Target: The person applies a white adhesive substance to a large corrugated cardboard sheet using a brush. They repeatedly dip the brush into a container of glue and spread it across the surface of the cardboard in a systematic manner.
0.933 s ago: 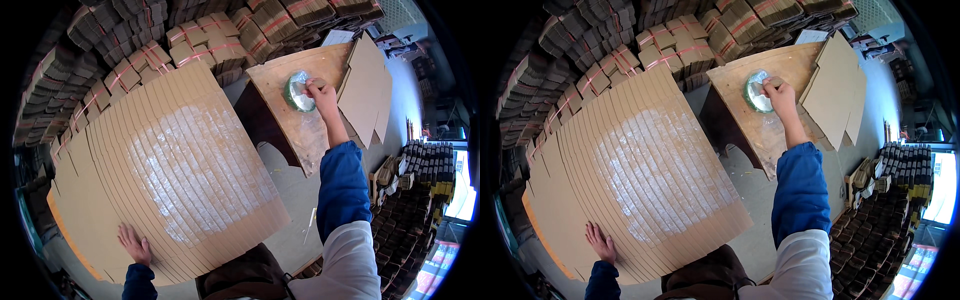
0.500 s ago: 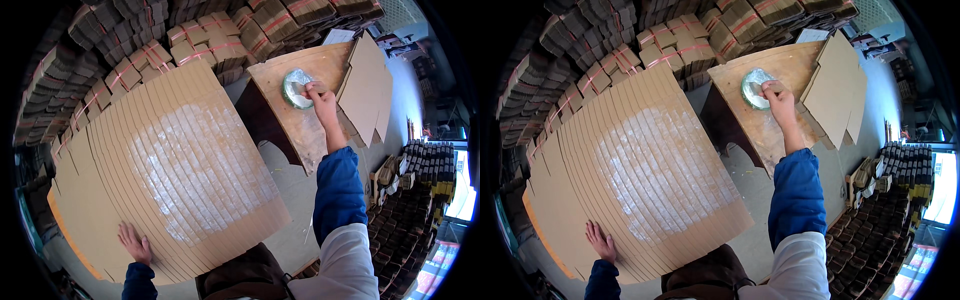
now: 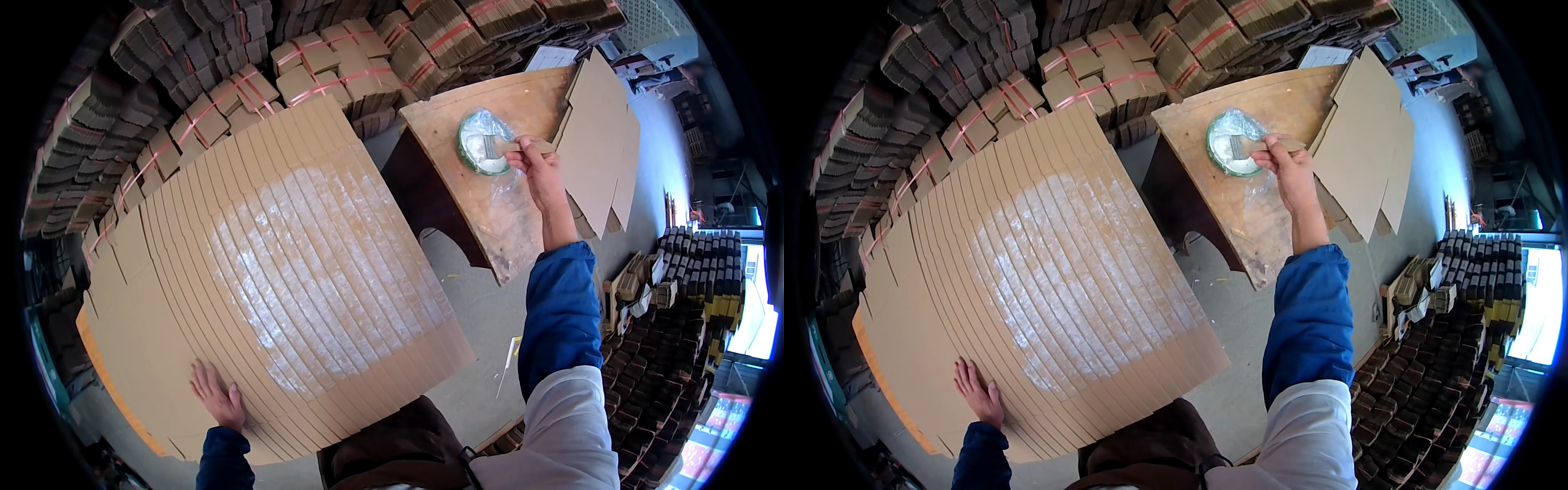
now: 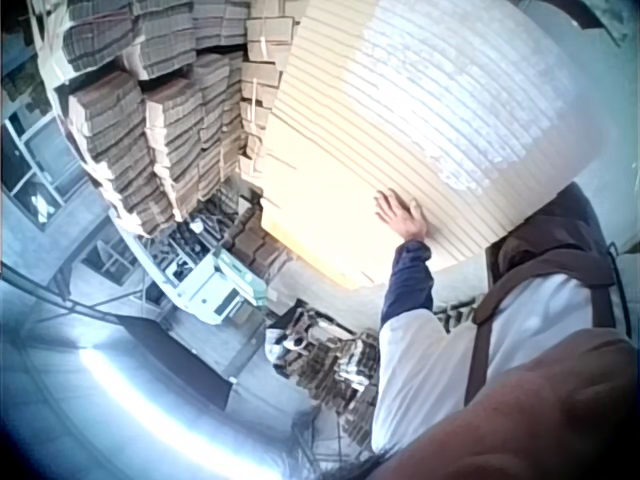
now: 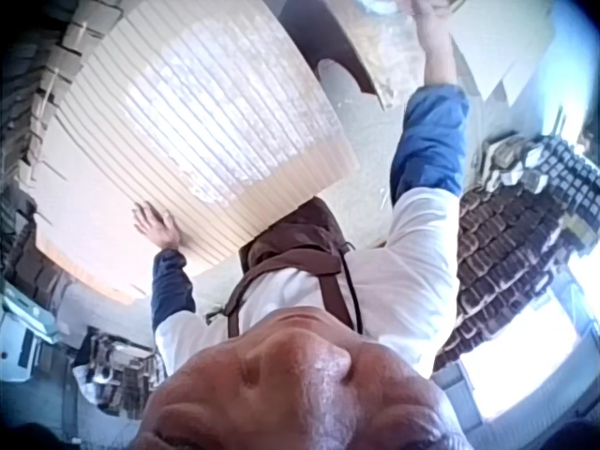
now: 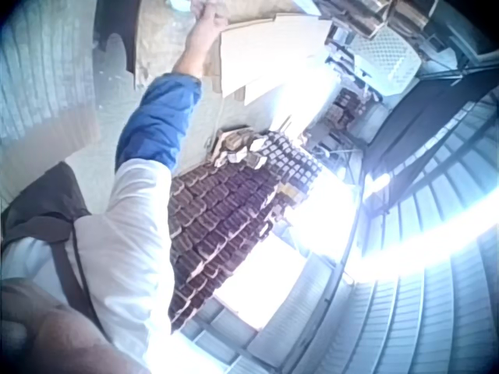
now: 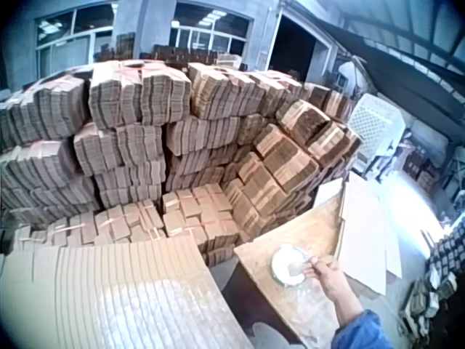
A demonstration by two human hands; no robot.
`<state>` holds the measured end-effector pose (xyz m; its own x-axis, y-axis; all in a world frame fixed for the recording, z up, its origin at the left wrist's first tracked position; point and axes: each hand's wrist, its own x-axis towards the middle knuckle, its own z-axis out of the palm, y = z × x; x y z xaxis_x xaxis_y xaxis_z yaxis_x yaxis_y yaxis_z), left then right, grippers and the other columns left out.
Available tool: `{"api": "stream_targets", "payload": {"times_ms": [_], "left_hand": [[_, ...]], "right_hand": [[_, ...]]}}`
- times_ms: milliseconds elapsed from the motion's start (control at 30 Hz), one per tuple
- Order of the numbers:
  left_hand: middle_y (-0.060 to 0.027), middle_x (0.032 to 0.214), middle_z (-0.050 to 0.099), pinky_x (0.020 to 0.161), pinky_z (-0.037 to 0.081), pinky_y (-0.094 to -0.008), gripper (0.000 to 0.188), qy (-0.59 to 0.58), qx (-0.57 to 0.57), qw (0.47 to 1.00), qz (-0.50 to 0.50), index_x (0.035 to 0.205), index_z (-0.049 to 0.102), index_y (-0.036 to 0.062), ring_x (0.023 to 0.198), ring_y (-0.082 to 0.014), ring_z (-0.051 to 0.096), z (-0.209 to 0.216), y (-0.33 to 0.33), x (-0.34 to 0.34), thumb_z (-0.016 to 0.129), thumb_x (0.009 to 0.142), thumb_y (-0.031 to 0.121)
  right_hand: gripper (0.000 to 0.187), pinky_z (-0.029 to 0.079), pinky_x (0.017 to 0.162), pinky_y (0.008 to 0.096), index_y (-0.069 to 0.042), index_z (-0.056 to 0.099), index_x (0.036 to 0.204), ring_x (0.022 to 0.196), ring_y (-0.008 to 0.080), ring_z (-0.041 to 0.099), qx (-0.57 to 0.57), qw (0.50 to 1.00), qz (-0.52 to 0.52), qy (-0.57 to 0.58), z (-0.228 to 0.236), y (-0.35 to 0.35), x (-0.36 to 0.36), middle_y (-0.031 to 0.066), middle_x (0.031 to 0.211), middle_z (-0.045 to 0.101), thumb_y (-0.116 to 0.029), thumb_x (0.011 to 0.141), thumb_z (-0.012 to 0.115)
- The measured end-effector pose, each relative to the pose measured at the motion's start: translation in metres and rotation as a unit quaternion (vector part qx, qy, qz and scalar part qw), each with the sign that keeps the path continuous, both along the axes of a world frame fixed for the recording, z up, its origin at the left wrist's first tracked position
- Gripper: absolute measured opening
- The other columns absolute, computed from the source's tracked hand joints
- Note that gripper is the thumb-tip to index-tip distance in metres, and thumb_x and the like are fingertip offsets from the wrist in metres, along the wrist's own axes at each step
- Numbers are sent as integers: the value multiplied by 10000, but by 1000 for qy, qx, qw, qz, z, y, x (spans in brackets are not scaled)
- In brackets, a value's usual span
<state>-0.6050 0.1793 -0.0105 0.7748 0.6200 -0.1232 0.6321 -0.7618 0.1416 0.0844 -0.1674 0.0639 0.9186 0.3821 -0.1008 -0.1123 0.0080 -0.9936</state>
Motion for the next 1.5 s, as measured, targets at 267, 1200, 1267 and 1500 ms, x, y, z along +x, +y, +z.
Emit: {"api": "stream_targets", "payload": {"times_ms": [267, 1200, 1267, 1500], "left_hand": [[-240, 1601, 245, 1186, 86, -588, 686, -3, 10, 1000, 3, 1494, 340, 2, 1489, -440, 182, -3, 1, -5, 506, 902, 306], [-110, 1501, 423, 1097, 293, -531, 573, -68, -54, 996, -3, 1457, 424, 84, 1390, -307, 369, 35, 18, -2, 578, 925, 230], [-103, 1445, 484, 1075, 337, -484, 536, -109, -96, 989, -38, 1429, 455, 81, 1335, -301, 429, 38, 37, -6, 582, 912, 143], [-112, 1380, 516, 1093, 336, -484, 506, -185, -133, 961, -157, 1361, 506, 89, 1272, -304, 475, 39, 121, -25, 632, 872, 72]], "right_hand": [[226, 581, 725, 251, 32, 626, 1098, 825, 180, 713, 0, 1000, 5, 19, 2, -8, -7, 96, 976, 684, -167, 992, 612], [196, 562, 818, 346, -30, 595, 1129, 868, 200, 662, 211, 945, 139, 206, 22, 166, -267, 164, 1083, 689, -170, 997, 559], [187, 559, 827, 339, -16, 589, 1129, 876, 203, 666, 181, 952, 160, 188, 30, 189, -297, 184, 1112, 680, -138, 993, 550], [210, 541, 853, 293, 13, 586, 1151, 912, 179, 668, 44, 970, 214, 105, 50, 267, -363, 164, 1164, 665, -68, 966, 530]]}}
